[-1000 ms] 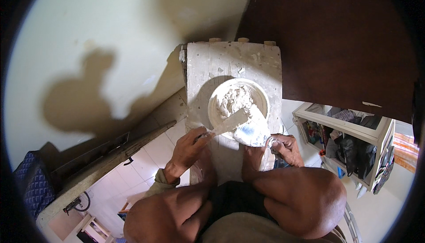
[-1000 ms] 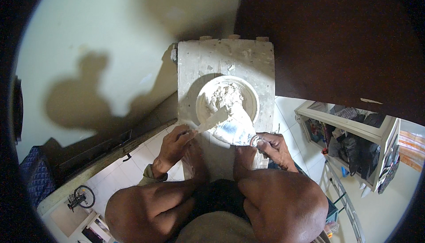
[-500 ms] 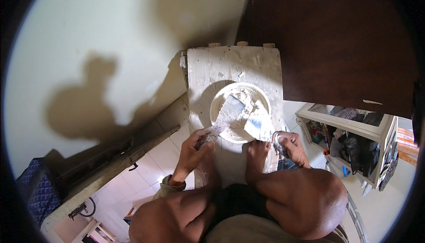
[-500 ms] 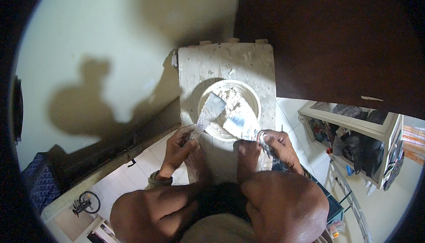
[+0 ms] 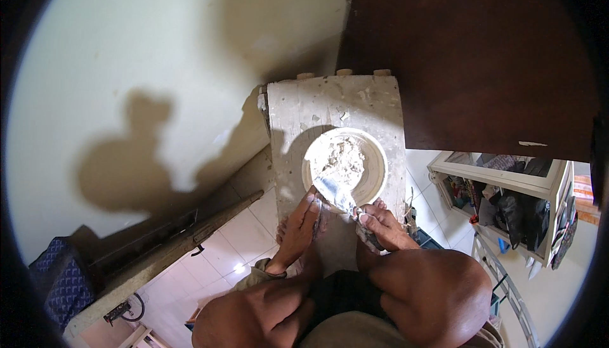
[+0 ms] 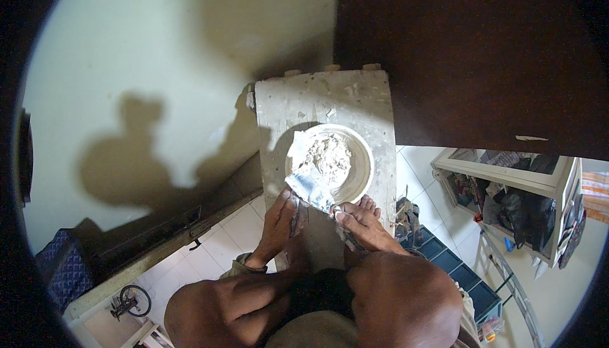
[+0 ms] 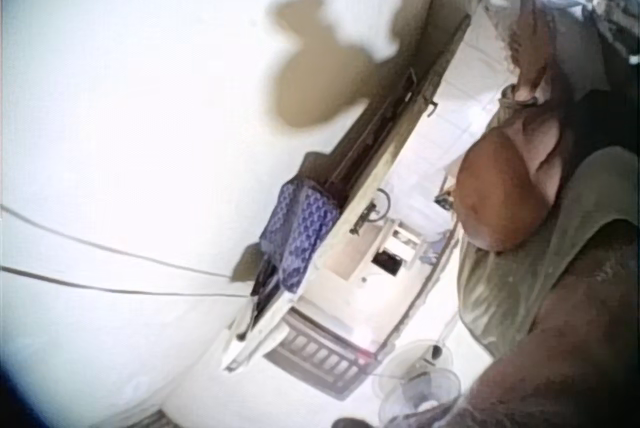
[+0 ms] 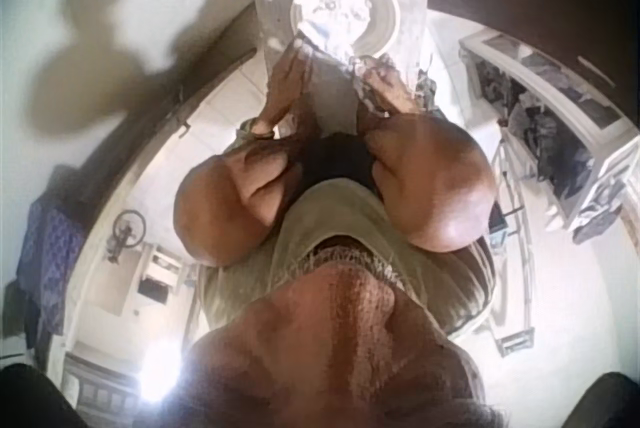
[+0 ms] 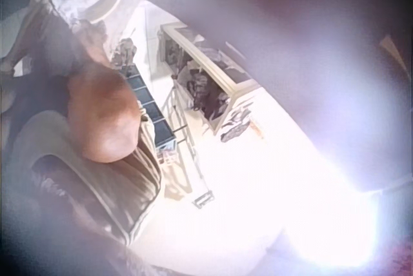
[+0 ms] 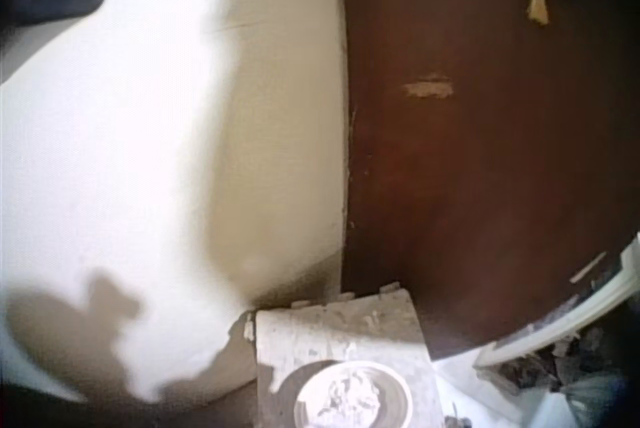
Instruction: The person mixes a white paste in a bowl using two putty knives, then applies the paste to a damaged section of a wall. They repeatedly scoop the paste and smooth it over the hole to repair the surface.
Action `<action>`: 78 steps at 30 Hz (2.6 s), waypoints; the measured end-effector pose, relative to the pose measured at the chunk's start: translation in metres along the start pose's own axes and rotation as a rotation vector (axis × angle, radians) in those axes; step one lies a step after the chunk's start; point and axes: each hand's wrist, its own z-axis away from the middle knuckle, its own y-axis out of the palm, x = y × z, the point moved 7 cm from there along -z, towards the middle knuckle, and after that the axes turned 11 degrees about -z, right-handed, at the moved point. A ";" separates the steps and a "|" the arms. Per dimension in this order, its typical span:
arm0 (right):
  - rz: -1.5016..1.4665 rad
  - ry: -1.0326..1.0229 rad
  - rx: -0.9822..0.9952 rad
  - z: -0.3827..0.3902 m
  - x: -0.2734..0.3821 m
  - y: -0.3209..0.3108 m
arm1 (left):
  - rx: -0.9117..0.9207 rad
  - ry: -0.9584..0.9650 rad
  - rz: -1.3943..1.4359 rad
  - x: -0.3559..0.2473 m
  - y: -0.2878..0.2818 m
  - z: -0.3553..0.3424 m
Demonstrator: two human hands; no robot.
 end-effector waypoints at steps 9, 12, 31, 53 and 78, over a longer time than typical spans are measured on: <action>0.040 -0.004 -0.013 -0.003 0.008 0.001 | -0.129 0.129 -0.061 0.005 -0.003 0.003; 0.098 -0.048 -0.049 -0.009 0.008 0.000 | -0.029 -0.021 0.060 0.010 0.002 0.004; -0.321 -0.221 -0.233 -0.021 0.082 -0.026 | 0.110 0.068 -0.200 0.012 -0.004 0.009; 1.193 -0.323 -0.373 0.018 0.142 -0.049 | -0.358 0.160 -0.035 0.044 -0.049 -0.037; 1.358 -0.399 0.235 -0.078 0.138 -0.023 | -0.245 -0.029 0.475 0.075 -0.025 -0.064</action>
